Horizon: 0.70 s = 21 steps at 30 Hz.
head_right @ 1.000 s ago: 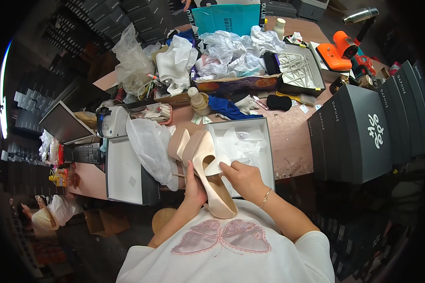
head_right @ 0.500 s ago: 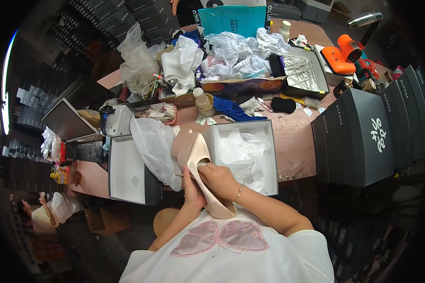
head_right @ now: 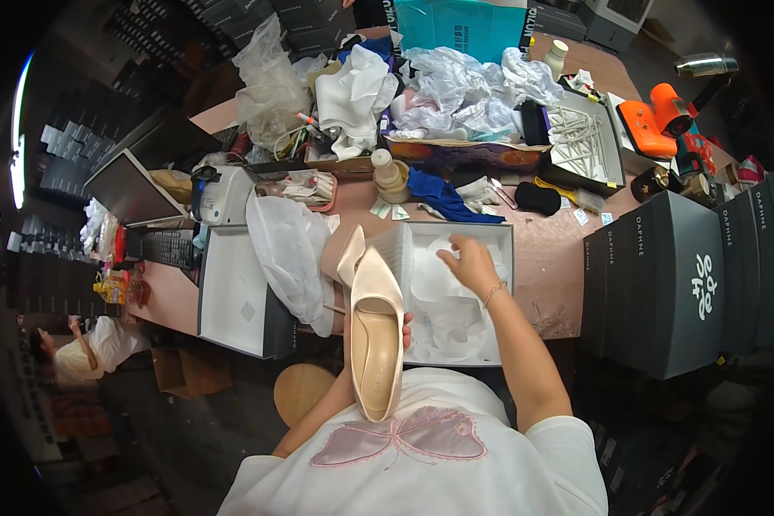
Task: The recorder is wrapping high-heeled shoes in protective paper and placing them into shoe boxes at a workstation.
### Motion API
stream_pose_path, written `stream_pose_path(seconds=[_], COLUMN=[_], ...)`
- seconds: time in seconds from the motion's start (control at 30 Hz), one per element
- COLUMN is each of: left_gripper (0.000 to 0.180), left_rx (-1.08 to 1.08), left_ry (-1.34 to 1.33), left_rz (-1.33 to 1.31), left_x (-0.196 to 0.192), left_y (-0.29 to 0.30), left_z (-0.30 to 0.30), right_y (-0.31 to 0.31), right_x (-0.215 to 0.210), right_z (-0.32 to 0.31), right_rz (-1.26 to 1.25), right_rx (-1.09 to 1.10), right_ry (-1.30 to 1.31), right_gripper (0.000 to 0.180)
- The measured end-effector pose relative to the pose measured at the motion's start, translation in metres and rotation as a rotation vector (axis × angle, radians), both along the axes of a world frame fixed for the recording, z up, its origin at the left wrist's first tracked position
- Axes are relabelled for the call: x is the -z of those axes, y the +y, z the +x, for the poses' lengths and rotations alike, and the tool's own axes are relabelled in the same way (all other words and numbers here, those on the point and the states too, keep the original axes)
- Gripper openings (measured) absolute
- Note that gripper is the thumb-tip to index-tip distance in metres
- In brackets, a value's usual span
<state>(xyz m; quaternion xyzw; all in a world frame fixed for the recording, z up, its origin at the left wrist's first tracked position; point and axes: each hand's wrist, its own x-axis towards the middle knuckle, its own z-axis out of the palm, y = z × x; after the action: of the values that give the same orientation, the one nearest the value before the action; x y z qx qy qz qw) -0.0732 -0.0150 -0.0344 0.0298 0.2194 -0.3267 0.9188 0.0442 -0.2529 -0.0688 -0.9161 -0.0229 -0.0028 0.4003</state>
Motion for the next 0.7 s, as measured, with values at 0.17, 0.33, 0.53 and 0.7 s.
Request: stream_pose_path(seconds=[0.17, 0.33, 0.53, 0.7], left_gripper=[0.096, 0.09, 0.086, 0.083], left_rx=[0.03, -0.001, -0.039, -0.033], left_ry=[-0.052, -0.063, 0.104, 0.022], left_rz=[-0.049, 0.102, 0.463, 0.525], left_x=[-0.003, 0.002, -0.016, -0.018], left_y=[0.001, 0.0, -0.013, -0.029], left_z=[-0.002, -0.002, 0.001, 0.009], right_y=[-0.012, 0.008, -0.005, 0.052], right_x=[0.102, 0.093, -0.013, -0.091], right_z=[0.029, 0.017, -0.014, -0.08], right_rz=[-0.214, -0.471, 0.113, 0.133], right_rx=[0.094, -0.061, 0.102, -0.353], right_ry=[0.191, 0.157, -0.107, -0.023], right_gripper=[0.025, 0.024, 0.018, 0.028])
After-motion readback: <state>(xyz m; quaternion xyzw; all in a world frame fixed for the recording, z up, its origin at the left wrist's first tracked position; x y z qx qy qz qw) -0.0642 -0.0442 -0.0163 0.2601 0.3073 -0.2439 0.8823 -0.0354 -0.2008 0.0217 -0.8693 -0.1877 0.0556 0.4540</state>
